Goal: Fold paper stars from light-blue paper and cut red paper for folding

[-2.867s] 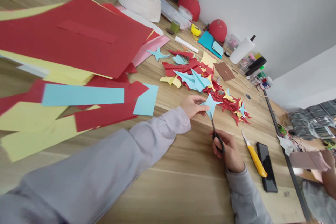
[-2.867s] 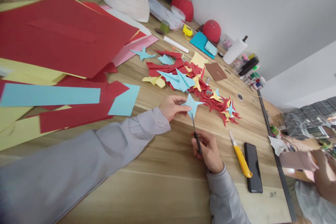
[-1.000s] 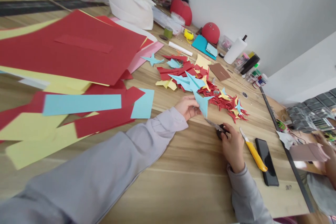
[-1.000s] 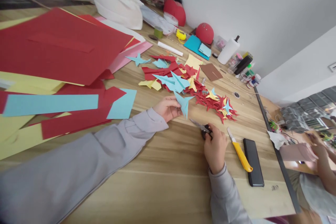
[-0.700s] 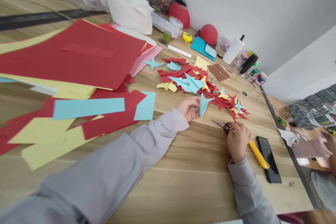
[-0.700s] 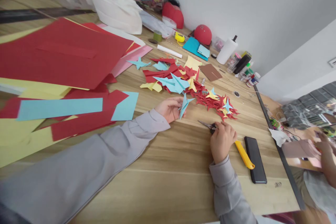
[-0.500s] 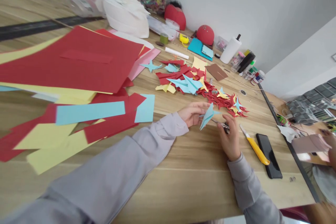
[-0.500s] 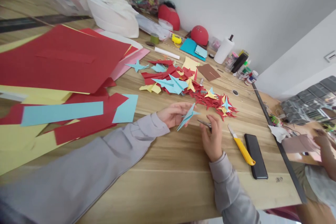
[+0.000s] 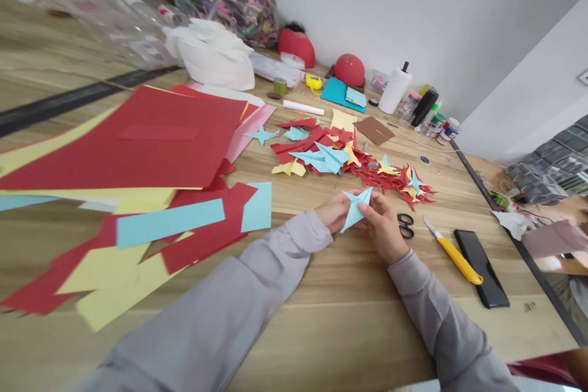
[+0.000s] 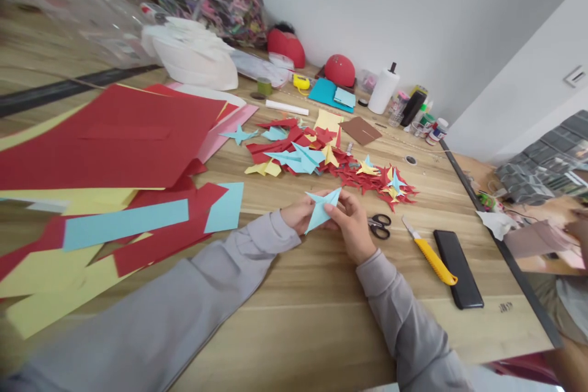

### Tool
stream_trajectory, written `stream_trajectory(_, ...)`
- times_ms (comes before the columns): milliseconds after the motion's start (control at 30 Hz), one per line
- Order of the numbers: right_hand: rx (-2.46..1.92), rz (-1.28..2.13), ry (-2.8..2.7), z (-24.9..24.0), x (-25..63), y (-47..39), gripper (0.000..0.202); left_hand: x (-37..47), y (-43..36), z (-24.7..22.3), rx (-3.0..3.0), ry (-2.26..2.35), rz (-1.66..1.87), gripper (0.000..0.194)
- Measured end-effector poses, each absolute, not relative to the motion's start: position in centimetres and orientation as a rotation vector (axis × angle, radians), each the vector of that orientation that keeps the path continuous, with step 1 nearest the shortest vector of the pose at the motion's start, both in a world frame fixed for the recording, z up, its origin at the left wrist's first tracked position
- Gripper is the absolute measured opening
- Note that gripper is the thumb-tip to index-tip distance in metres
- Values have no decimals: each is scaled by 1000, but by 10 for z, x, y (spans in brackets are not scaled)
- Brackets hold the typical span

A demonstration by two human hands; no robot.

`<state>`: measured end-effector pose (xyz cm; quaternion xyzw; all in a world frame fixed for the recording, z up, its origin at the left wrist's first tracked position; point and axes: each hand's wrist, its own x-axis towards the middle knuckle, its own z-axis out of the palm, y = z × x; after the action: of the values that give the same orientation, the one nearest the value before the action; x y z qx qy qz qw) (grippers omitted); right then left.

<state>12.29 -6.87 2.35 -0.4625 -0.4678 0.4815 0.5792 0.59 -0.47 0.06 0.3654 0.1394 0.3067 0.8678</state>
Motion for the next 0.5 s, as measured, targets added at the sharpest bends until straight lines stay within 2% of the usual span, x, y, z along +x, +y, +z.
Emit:
stream_trajectory(100,-1068,1127,-1047,21,122,-70,28,8,-6,0,809,387,690,50)
stream_trajectory(233,-1074,943,-1036,14,125,-69,21,12,-6,-1,848,483,815,45)
stream_trajectory(333,-1126,834,-950,8,130,-66,23,11,-3,2,788,512,910,41)
stream_trajectory(500,-1212,835,-893,1,137,-62,30,8,-2,4,848,563,906,40)
